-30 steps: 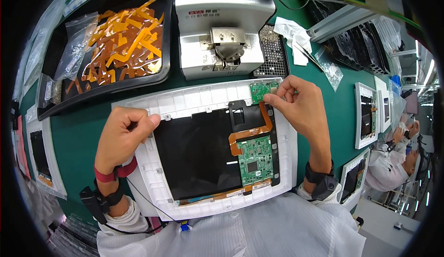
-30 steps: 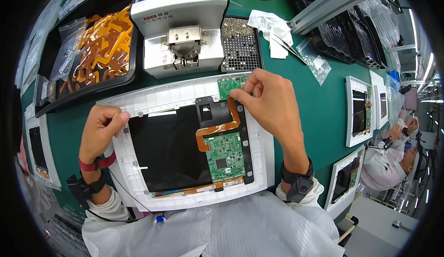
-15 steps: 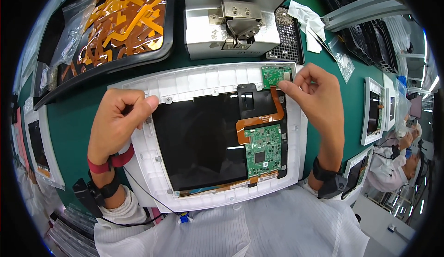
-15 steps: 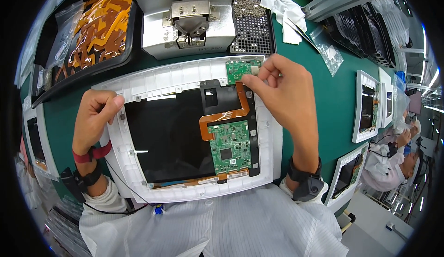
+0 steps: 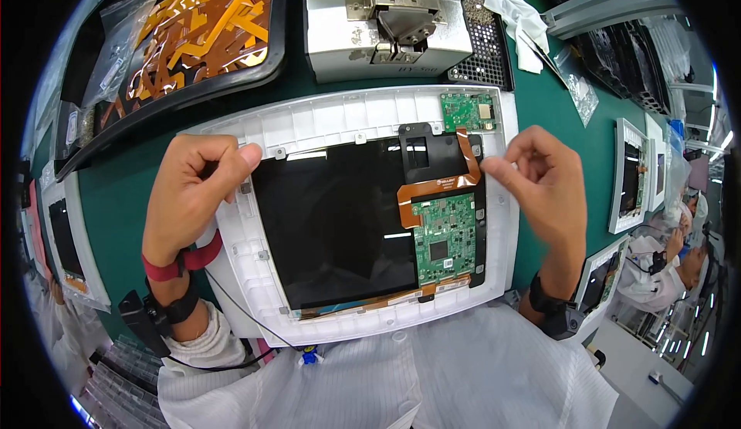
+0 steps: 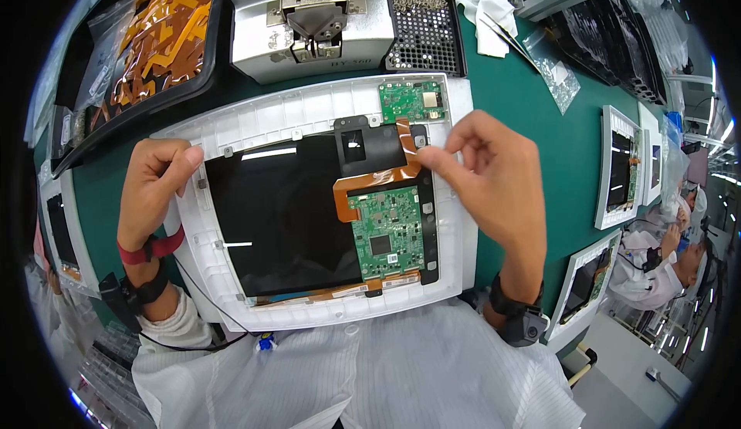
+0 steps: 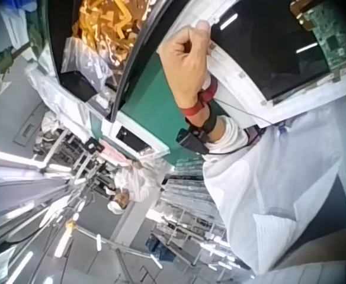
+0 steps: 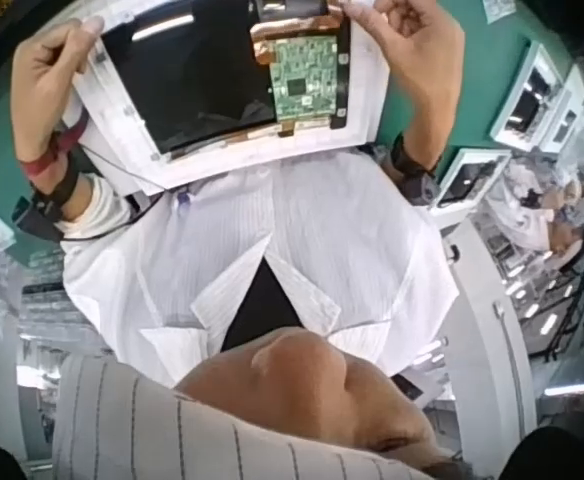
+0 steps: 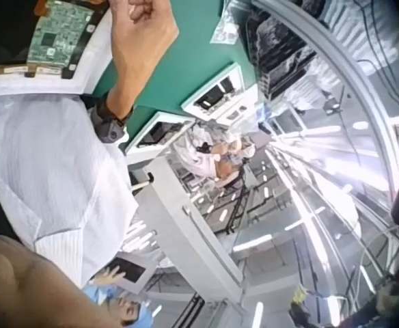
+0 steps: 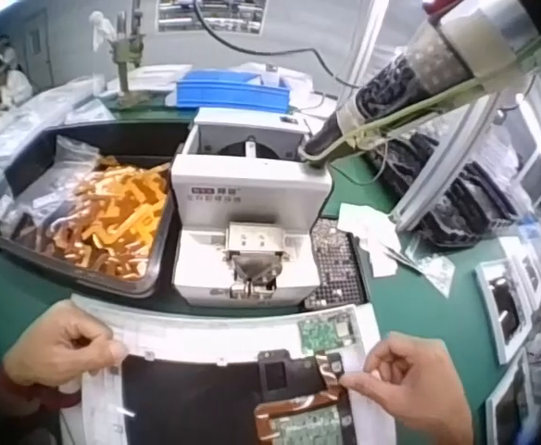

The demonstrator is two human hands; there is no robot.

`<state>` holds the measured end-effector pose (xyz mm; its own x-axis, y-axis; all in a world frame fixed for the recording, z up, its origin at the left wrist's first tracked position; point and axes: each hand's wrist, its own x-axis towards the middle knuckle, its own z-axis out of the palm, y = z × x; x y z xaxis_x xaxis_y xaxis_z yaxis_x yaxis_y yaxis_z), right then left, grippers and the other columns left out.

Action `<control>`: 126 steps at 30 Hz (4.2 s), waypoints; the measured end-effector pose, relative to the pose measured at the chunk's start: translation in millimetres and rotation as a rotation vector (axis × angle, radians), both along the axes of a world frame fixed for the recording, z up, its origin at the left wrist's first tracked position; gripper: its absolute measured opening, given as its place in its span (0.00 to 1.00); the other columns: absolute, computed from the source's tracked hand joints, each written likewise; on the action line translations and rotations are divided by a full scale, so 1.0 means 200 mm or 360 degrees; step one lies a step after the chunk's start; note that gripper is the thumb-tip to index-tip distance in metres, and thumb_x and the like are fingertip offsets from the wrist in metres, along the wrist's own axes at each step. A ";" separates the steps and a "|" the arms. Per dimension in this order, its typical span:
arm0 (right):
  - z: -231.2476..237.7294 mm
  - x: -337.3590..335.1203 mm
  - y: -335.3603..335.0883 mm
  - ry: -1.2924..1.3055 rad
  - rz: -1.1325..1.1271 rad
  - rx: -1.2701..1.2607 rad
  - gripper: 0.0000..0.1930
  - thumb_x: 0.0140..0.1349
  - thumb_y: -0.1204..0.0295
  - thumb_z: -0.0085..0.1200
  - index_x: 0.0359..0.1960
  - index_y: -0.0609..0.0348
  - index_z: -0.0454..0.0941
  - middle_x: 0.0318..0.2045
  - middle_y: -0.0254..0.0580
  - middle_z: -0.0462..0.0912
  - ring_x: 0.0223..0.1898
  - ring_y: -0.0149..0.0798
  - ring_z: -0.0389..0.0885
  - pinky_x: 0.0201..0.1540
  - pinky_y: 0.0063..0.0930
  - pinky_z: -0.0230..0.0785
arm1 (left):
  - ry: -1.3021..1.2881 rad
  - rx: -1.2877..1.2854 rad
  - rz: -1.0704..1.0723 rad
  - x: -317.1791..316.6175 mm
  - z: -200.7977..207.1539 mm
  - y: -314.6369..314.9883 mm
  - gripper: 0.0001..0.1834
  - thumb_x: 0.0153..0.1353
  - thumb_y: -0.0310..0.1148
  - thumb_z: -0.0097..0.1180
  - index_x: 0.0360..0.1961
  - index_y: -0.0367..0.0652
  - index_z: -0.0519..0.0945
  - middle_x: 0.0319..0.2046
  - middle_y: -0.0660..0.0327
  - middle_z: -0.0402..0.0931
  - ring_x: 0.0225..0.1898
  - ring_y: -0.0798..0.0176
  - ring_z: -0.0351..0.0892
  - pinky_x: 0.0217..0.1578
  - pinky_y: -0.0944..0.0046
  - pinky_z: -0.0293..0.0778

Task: The person picks up a ribbon cable from a tray, aligns it with a circuit board on a tablet assembly, and presses it into place. After setting the assembly aside, they retrieve a new tablet frame and circuit board, position the board, and secure it using a handheld tool.

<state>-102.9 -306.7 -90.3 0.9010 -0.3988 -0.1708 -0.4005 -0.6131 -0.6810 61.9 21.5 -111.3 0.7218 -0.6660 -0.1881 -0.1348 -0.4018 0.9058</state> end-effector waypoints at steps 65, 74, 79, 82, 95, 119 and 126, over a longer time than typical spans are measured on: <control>0.02 -1.23 -0.38 -0.1031 -0.1324 0.0910 0.23 0.76 0.53 0.43 0.54 0.64 0.71 0.38 0.48 0.81 0.26 0.32 0.81 0.27 0.21 0.73 | 0.0883 -0.1002 -0.0047 -0.65 0.15 -0.66 0.19 0.68 0.25 0.47 0.58 0.31 0.63 0.45 0.46 0.80 0.41 0.51 0.88 0.39 0.53 0.90; 0.10 -0.99 0.17 -0.0670 -0.1101 0.0781 0.16 0.78 0.62 0.40 0.45 0.67 0.68 0.28 0.46 0.83 0.22 0.32 0.82 0.25 0.26 0.76 | 0.0755 -0.1123 -0.0047 -0.76 0.05 -0.87 0.22 0.72 0.27 0.49 0.62 0.33 0.60 0.47 0.49 0.79 0.43 0.53 0.87 0.42 0.55 0.89; -0.05 -1.00 0.08 -0.0934 -0.1371 0.0636 0.16 0.78 0.63 0.37 0.42 0.66 0.68 0.24 0.42 0.79 0.19 0.30 0.79 0.21 0.23 0.73 | 0.0640 -0.1165 -0.0098 -0.90 0.00 -0.98 0.24 0.72 0.27 0.48 0.66 0.34 0.57 0.55 0.49 0.73 0.50 0.53 0.84 0.48 0.54 0.87; -0.09 -1.10 0.05 -0.1079 -0.1385 0.0617 0.15 0.78 0.63 0.38 0.44 0.65 0.69 0.23 0.41 0.79 0.17 0.29 0.78 0.18 0.22 0.69 | 0.0684 -0.1145 -0.0236 -0.96 -0.01 -1.05 0.26 0.72 0.27 0.49 0.67 0.35 0.55 0.57 0.49 0.70 0.52 0.53 0.82 0.48 0.53 0.87; -0.13 -2.61 -0.25 -0.1375 -0.2070 0.0064 0.13 0.75 0.62 0.47 0.45 0.60 0.73 0.20 0.28 0.74 0.12 0.21 0.69 0.10 0.13 0.57 | 0.0270 -0.0400 -0.1458 -0.96 -0.03 -1.08 0.21 0.66 0.22 0.58 0.58 0.36 0.69 0.54 0.53 0.78 0.43 0.64 0.85 0.50 0.65 0.75; -0.20 -3.56 -0.17 -0.1044 -0.2741 -0.0234 0.17 0.75 0.64 0.47 0.52 0.70 0.74 0.22 0.32 0.75 0.13 0.19 0.67 0.13 0.11 0.58 | 0.0280 -0.0165 -0.1559 -0.88 0.02 -1.11 0.11 0.65 0.23 0.57 0.48 0.35 0.80 0.40 0.59 0.81 0.39 0.67 0.82 0.46 0.67 0.75; 0.02 -3.18 -0.04 -0.1252 -0.2677 -0.0140 0.16 0.74 0.63 0.51 0.48 0.67 0.74 0.22 0.30 0.75 0.13 0.18 0.67 0.11 0.10 0.56 | 0.0355 -0.0031 -0.1900 -0.95 0.16 -1.23 0.17 0.71 0.30 0.56 0.57 0.34 0.76 0.51 0.51 0.80 0.48 0.61 0.83 0.53 0.63 0.75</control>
